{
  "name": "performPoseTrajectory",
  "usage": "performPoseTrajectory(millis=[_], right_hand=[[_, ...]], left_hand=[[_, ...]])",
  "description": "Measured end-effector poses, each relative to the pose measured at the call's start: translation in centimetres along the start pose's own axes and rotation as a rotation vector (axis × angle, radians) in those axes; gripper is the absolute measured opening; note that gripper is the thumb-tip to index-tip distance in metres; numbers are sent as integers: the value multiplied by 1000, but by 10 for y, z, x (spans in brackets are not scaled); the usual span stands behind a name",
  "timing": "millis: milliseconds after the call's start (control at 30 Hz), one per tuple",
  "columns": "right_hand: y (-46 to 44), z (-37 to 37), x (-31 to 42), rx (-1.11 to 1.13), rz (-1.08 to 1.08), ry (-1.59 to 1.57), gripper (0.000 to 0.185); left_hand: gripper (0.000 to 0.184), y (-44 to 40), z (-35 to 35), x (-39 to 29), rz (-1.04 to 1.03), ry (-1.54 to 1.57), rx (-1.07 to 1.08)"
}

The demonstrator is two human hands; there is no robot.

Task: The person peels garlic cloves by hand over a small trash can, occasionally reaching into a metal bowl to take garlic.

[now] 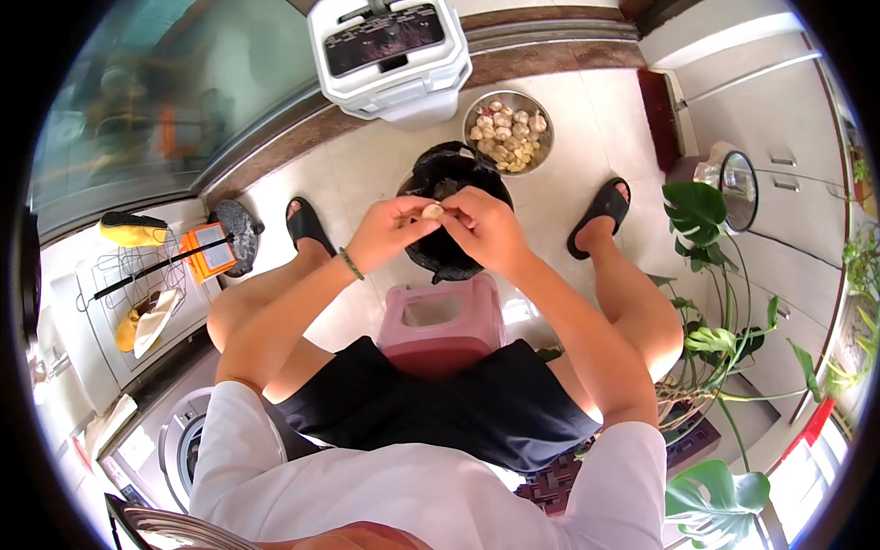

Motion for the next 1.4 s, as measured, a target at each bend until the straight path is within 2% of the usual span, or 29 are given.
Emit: performPoseTrajectory(millis=[67,167,233,367,433,500,600,667,700,767,900,967,1000,1067,1167,1400], right_hand=[[1,0,11,12,3,78,9],[3,-2,10,52,-29,228,12],[4,-5,6,27,70,296,16],[3,-7,-4,-6,51,247,19],[2,-8,-9,-9,-48,209,22],[1,-10,-9,9,-42,185,23],[-4,-12,0,-5,9,141,24],[-8,-14,5,-37,56,120,24],[-9,-14,6,-65,60,109,24],[-11,-12,8,-94,61,102,23],[-18,-14,3,-51,33,217,26],[-20,-14,2,-60,49,221,27],[-21,-15,3,-47,47,265,27],[-21,-18,3,-34,44,308,27],[-16,-24,-2,-50,15,351,27],[-5,-35,-8,-159,-7,209,26]], left_hand=[[31,3,-4,2,38,-87,-21],[36,7,-14,-2,26,108,-13],[35,6,-15,-2,8,98,-20],[35,1,-13,4,9,84,-25],[35,1,-11,-2,26,35,-27],[35,0,-11,1,45,-14,-30],[34,0,-14,0,-44,52,-41],[36,4,-16,-18,102,116,-37],[36,4,-17,-15,101,116,-36],[33,6,-24,2,286,479,23],[24,6,-30,-7,349,573,-27],[18,3,-25,-11,392,719,-139],[18,0,-23,-5,392,719,-138],[27,-7,-17,11,341,490,-152],[33,-5,-22,11,375,466,-212],[28,-2,-25,15,305,621,-221]])
Point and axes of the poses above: each hand's wrist, its own y-axis away from the middle knuckle, its own z-axis out of the back of the hand, x = y × z, the point moved 4 cm from there along -y, towards the middle knuckle, and after that the axes turned 3 degrees about -x, right-handed, at the moved point
